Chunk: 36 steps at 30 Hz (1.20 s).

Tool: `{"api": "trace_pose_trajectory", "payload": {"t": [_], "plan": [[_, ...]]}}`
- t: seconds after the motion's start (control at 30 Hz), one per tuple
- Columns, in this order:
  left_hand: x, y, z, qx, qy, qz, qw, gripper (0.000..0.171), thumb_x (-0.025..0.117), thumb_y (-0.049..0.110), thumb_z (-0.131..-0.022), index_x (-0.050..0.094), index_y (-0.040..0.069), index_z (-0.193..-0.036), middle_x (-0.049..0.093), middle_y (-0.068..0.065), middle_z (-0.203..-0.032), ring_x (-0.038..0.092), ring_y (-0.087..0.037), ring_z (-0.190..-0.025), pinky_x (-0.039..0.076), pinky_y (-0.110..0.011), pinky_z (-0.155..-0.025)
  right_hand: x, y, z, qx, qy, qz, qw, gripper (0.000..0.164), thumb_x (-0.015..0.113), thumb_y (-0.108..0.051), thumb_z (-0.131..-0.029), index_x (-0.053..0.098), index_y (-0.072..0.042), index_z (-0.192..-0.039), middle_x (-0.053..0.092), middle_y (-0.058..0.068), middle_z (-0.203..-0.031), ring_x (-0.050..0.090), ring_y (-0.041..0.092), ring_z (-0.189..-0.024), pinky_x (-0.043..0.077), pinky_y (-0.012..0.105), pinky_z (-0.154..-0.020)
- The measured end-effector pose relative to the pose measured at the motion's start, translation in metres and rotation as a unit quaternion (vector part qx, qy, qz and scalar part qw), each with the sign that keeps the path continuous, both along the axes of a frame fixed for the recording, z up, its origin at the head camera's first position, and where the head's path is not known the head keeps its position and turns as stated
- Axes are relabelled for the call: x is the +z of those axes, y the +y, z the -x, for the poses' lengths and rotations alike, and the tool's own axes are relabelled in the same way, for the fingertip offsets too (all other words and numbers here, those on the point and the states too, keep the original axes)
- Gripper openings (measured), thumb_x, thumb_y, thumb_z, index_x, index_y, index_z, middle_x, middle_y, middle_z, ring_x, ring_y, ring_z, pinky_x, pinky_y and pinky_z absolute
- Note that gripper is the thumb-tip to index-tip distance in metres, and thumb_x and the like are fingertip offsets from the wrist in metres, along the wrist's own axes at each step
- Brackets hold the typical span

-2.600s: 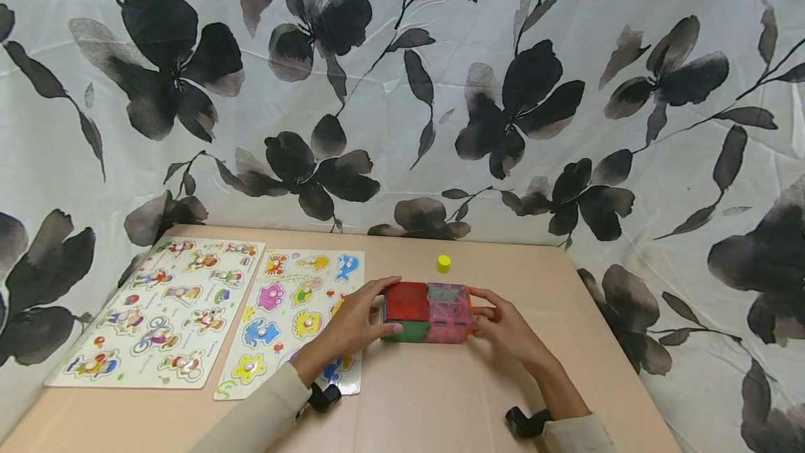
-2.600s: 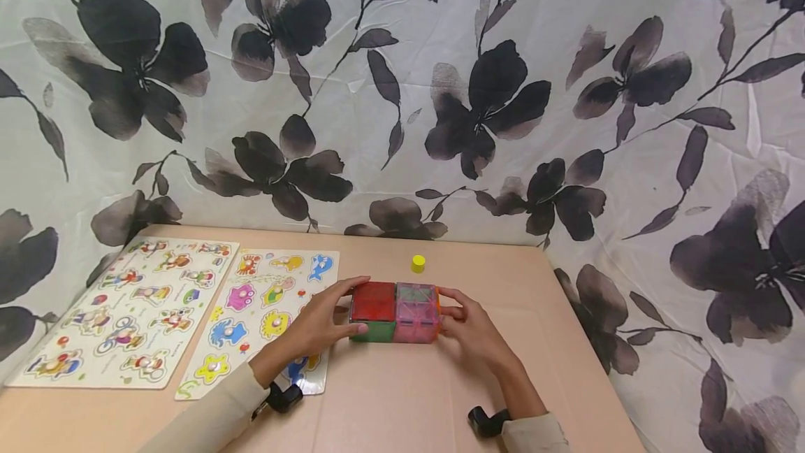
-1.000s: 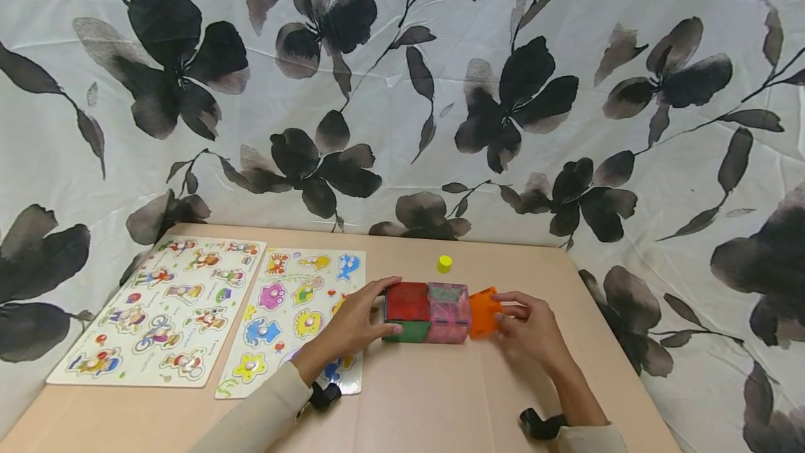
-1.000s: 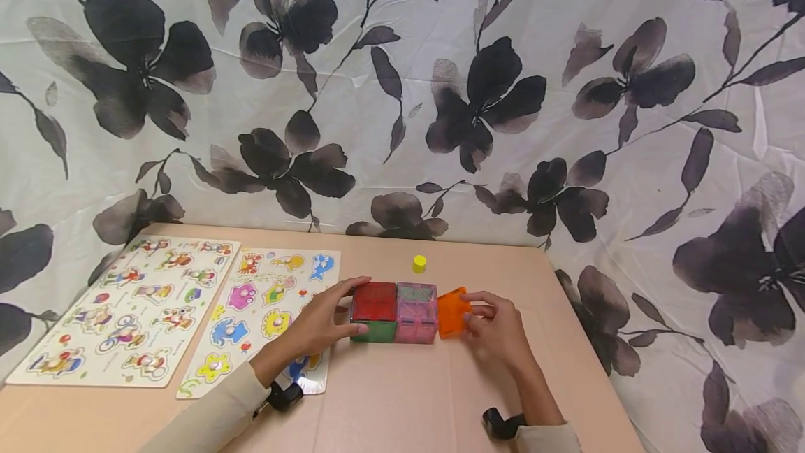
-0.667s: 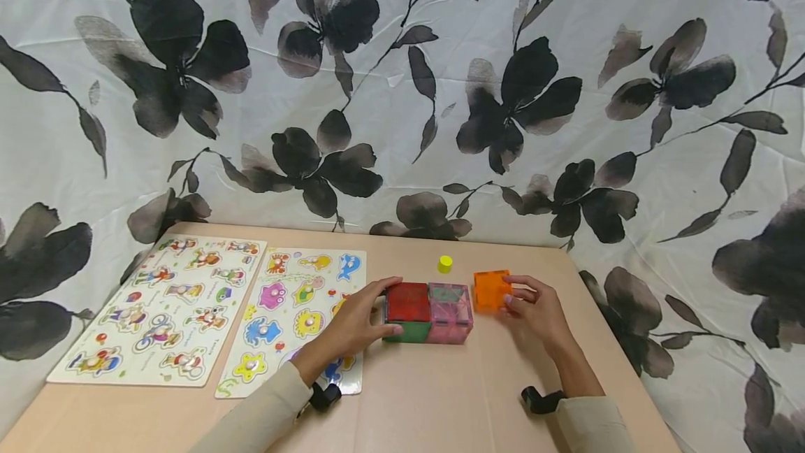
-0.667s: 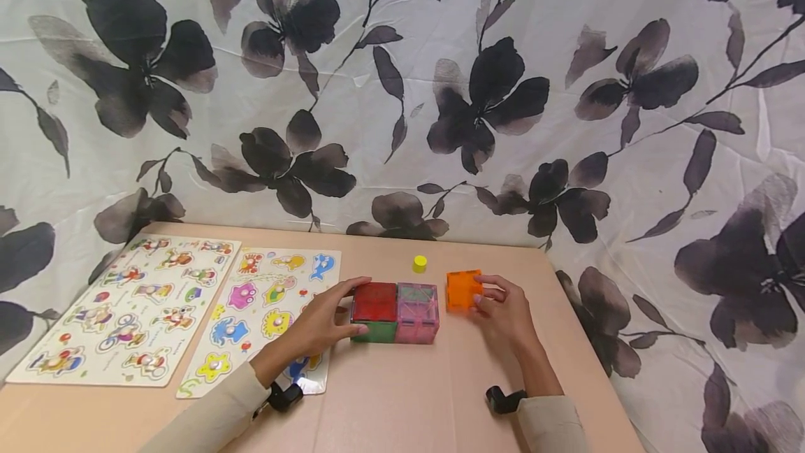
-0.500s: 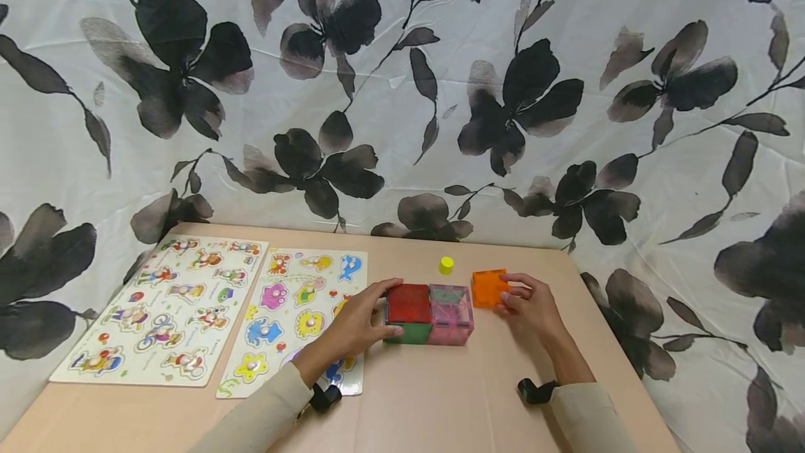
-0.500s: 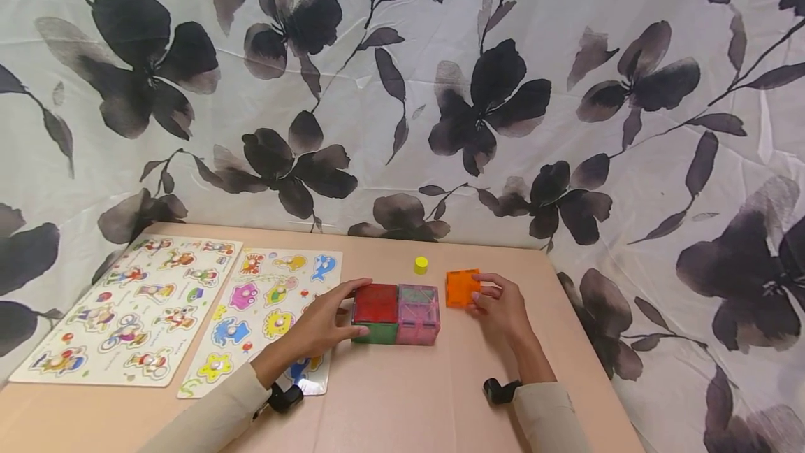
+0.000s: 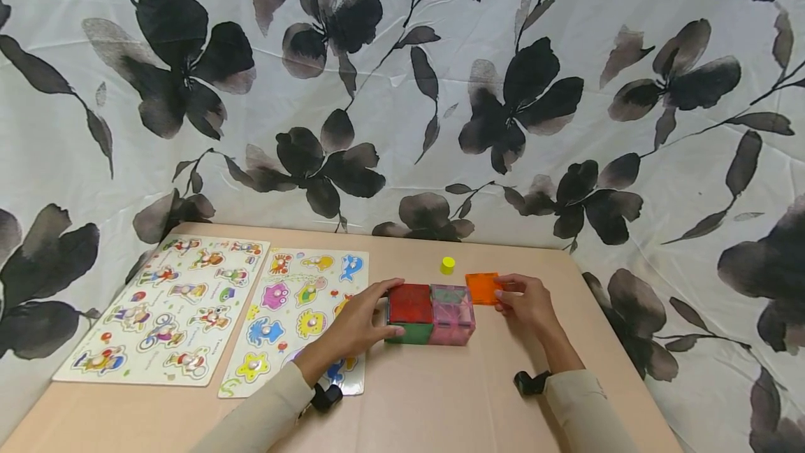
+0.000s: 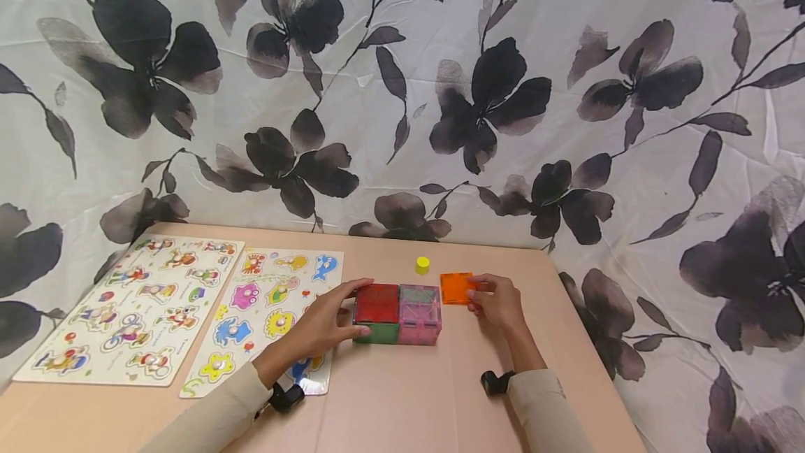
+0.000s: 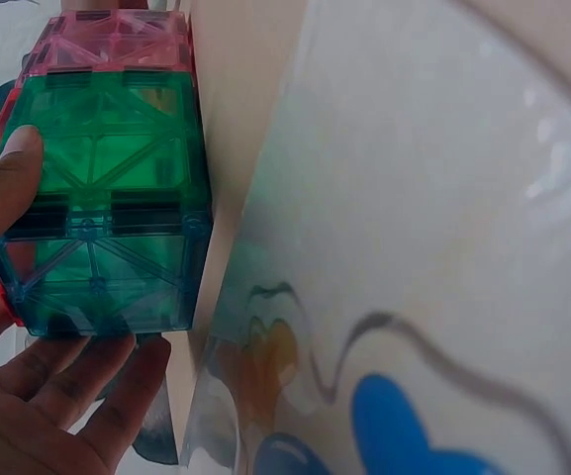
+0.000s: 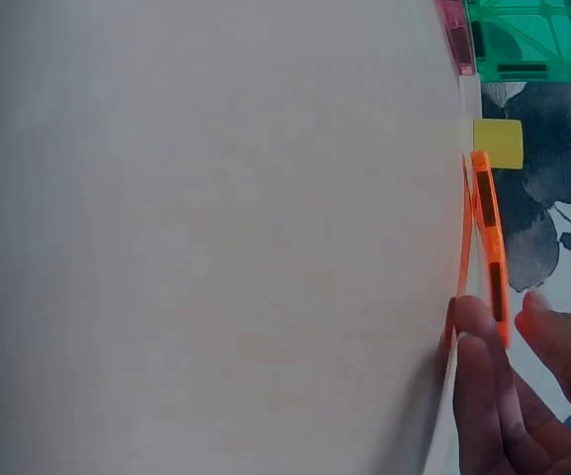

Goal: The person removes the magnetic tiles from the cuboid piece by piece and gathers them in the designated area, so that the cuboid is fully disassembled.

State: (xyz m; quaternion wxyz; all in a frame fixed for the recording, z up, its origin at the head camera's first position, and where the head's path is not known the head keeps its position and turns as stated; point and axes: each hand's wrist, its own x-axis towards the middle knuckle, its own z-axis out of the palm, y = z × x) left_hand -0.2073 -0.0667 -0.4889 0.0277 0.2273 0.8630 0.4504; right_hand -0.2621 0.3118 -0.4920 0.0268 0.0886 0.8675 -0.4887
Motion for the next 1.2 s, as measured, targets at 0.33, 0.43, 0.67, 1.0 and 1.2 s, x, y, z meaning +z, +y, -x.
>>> {"api": "trace_pose_trajectory", "payload": {"t": [0.33, 0.43, 0.67, 1.0, 1.2], "plan": [[0.000, 0.000, 0.000, -0.001, -0.002, 0.000, 1.0000, 0.088, 0.090, 0.029, -0.087, 0.042, 0.030, -0.162, 0.053, -0.001, -0.160, 0.049, -0.029, -0.151, 0.041, -0.059, -0.125, 0.023, -0.014, -0.034, 0.053, 0.046, -0.032, 0.997, 0.040, 0.075, -0.016, -0.100, 0.070, -0.008, -0.138, 0.075, 0.021, -0.128, 0.080, 0.030, -0.087, 0.066, 0.026, -0.075], [0.001, 0.000, 0.000, 0.000, 0.001, 0.001, 1.0000, 0.088, 0.090, 0.028, -0.087, 0.042, 0.028, -0.161, 0.053, -0.001, -0.160, 0.050, -0.029, -0.151, 0.041, -0.060, -0.125, 0.029, -0.025, -0.047, 0.094, 0.045, 0.003, 0.995, 0.044, 0.076, -0.021, -0.100, 0.068, -0.008, -0.141, 0.077, 0.020, -0.122, 0.080, 0.034, -0.092, 0.066, 0.026, -0.078], [0.001, 0.000, 0.000, 0.000, 0.003, 0.001, 1.0000, 0.088, 0.090, 0.028, -0.087, 0.043, 0.024, -0.162, 0.054, -0.002, -0.159, 0.050, -0.030, -0.150, 0.041, -0.061, -0.124, 0.028, -0.048, -0.066, 0.136, 0.060, 0.068, 0.987, 0.046, 0.076, -0.015, -0.099, 0.067, -0.007, -0.143, 0.079, 0.021, -0.115, 0.080, 0.026, -0.091, 0.065, 0.025, -0.080], [0.001, 0.001, 0.000, 0.000, 0.003, 0.009, 1.0000, 0.089, 0.090, 0.030, -0.087, 0.042, 0.027, -0.162, 0.053, -0.001, -0.160, 0.050, -0.028, -0.151, 0.041, -0.058, -0.125, 0.022, -0.063, -0.069, 0.110, 0.087, 0.108, 0.984, 0.039, 0.079, -0.005, -0.095, 0.073, -0.003, -0.134, 0.076, 0.023, -0.115, 0.076, 0.018, -0.086, 0.066, 0.025, -0.076], [0.002, 0.001, 0.000, -0.002, 0.007, 0.009, 0.9999, 0.090, 0.090, 0.029, -0.086, 0.042, 0.025, -0.162, 0.053, -0.001, -0.161, 0.049, -0.029, -0.151, 0.040, -0.058, -0.125, 0.023, -0.066, -0.070, 0.098, 0.087, 0.110, 0.985, 0.037, 0.080, -0.006, -0.094, 0.075, -0.004, -0.131, 0.073, 0.023, -0.115, 0.074, 0.021, -0.080, 0.066, 0.026, -0.074]]}}
